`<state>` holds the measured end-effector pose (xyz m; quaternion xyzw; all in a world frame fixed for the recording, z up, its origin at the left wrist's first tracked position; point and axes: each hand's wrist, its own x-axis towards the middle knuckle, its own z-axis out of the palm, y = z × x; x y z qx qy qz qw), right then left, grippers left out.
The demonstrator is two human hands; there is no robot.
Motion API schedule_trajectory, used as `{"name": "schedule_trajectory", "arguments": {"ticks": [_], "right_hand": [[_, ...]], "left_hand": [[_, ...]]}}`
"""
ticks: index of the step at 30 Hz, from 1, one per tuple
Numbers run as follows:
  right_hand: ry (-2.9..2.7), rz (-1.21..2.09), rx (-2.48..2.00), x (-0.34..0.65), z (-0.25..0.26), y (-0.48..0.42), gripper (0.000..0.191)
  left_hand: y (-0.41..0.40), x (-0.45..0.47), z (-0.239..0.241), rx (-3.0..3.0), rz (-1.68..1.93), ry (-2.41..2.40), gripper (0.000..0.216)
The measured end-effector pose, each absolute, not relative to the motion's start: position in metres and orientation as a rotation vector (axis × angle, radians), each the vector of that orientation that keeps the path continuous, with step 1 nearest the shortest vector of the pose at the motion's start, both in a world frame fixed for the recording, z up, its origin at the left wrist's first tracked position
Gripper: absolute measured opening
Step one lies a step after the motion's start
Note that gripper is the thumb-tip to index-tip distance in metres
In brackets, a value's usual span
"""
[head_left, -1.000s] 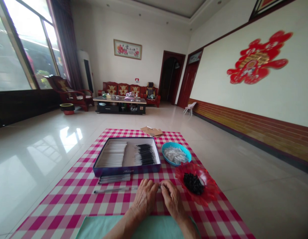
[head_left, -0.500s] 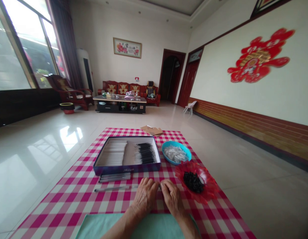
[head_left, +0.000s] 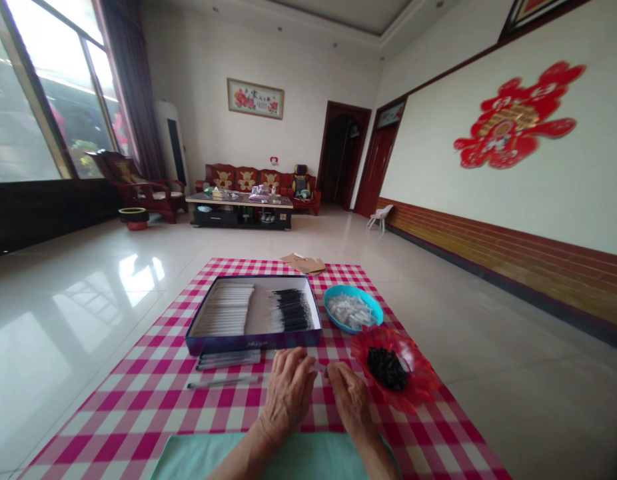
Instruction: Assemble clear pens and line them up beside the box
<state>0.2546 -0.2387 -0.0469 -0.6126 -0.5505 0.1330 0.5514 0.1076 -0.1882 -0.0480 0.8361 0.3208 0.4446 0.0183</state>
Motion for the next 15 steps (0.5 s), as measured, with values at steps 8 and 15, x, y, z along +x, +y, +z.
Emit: {"name": "schedule_trajectory", "arguments": {"ticks": [8, 15], "right_hand": [[-1.289, 0.418, -1.402, 0.247, -0.048, -0.242, 0.032], [-1.394, 0.434, -1.426, 0.244, -0.054, -0.238, 0.038]], "left_hand": [[-0.179, 0.117, -0.062, 1.373, 1.291, 1.057, 0.043], [-0.167, 0.117, -0.061, 0.906, 1.226, 0.803, 0.046]]}}
